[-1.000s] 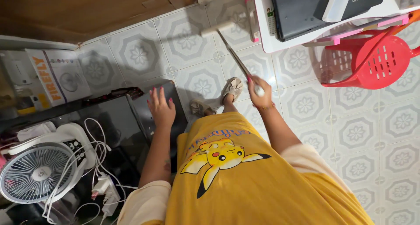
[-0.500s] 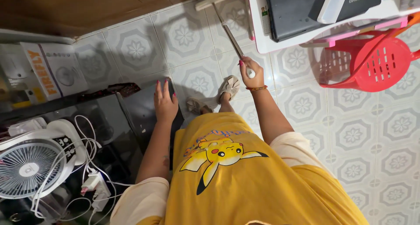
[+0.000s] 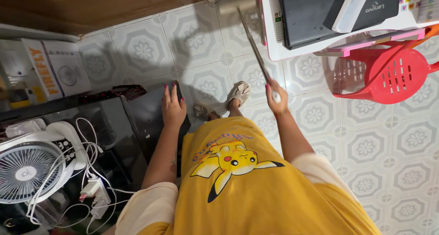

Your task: The person sweeps the tiled floor with a broom, collecting debris into a red dustpan, then uses a lint roller on the floor near a desk and bed, and continues sweeping around a plastic chair and storage bins.

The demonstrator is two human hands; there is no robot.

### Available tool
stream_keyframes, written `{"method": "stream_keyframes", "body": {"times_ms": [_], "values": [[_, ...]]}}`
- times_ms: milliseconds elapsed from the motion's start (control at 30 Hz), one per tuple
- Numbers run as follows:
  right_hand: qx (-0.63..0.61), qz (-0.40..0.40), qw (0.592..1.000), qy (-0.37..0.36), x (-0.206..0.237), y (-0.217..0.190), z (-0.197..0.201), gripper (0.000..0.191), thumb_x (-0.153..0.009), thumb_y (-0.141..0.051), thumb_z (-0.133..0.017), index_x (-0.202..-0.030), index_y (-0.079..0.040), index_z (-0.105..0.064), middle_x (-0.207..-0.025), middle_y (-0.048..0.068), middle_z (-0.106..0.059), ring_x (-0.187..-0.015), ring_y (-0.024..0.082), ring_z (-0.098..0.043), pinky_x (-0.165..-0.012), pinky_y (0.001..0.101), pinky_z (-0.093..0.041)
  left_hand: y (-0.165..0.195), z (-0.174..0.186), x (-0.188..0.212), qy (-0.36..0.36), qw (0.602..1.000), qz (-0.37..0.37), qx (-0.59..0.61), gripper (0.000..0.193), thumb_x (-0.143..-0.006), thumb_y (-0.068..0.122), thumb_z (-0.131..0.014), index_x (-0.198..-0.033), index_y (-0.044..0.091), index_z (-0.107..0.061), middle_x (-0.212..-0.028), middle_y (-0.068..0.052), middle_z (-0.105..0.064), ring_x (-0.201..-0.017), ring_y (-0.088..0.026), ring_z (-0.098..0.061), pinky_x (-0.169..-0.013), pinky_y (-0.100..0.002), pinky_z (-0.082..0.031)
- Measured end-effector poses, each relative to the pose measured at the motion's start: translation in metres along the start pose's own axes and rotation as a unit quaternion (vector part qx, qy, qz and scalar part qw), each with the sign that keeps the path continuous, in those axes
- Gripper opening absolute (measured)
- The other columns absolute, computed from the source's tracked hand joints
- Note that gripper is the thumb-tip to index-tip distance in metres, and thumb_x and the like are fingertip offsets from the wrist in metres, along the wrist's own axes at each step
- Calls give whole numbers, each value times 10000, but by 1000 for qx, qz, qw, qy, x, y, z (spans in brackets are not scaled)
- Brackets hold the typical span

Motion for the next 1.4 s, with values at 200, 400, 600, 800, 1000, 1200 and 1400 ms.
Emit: {"method": "stream_keyframes", "body": {"times_ms": [200, 400, 600, 800, 1000, 1200, 1400], "values": [[5, -38, 999, 6, -12, 9, 15, 221, -1016, -11, -674, -1226, 56, -685, -1013, 143, -756, -933, 157, -711, -882, 292, -548, 6, -14, 14, -4, 997, -54, -53, 649, -969, 239, -636, -1563, 106, -408, -1628, -222, -294, -1471, -398, -366, -1181, -517, -342], [-32, -75, 997, 13, 146, -43, 107, 177, -995, 46, -606, -1154, 55, -681, -1038, 141, -737, -889, 134, -694, -861, 266, -553, 1, -17, -2, 4, 998, -53, -18, 659, -963, 219, -638, -1572, 122, -402, -1625, -232, -305, -1460, -422, -394, -1164, -504, -363], [-11, -87, 996, 16, 105, -17, 61, 224, -981, 17, -652, -1198, 62, -682, -1022, 147, -757, -916, 138, -717, -858, 266, -555, 28, -25, -22, -19, 998, -68, -4, 657, -972, 226, -619, -1574, 128, -374, -1640, -236, -272, -1453, -448, -366, -1168, -509, -352], [-22, -52, 998, 22, 25, 2, 27, 189, -995, -14, -678, -1171, 50, -703, -1005, 133, -753, -886, 139, -699, -844, 272, -544, 40, -27, -21, -50, 996, -78, -5, 662, -989, 223, -597, -1593, 148, -337, -1657, -223, -233, -1456, -445, -347, -1170, -509, -340], [-25, -112, 992, 59, 176, -54, 80, 150, -959, 32, -630, -1087, 71, -697, -1036, 156, -748, -886, 157, -723, -829, 283, -561, 10, -27, -12, -82, 993, -80, -23, 681, -960, 223, -619, -1582, 153, -352, -1650, -228, -250, -1415, -464, -381, -1149, -515, -364], [-2, -98, 989, 109, 190, -68, 39, 135, -952, 26, -650, -1071, 55, -708, -1010, 150, -750, -919, 191, -724, -852, 311, -558, -5, -3, -35, -50, 986, -159, -22, 683, -953, 215, -644, -1578, 148, -375, -1632, -255, -284, -1409, -477, -412, -1146, -514, -385], [20, -64, 991, 119, 166, -73, -6, 47, -992, -13, -679, -978, 24, -703, -1014, 121, -750, -1000, 183, -742, -850, 278, -562, -8, 4, -42, -71, 976, -202, -33, 701, -938, 209, -639, -1579, 132, -368, -1625, -255, -280, -1419, -470, -398, -1146, -510, -374]]}}
Point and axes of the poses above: each hand's wrist, its own x-axis away from the middle knuckle, its own z-axis out of the back of the hand, y = z × x, the point moved 9 cm from there along -x, towards the middle knuckle
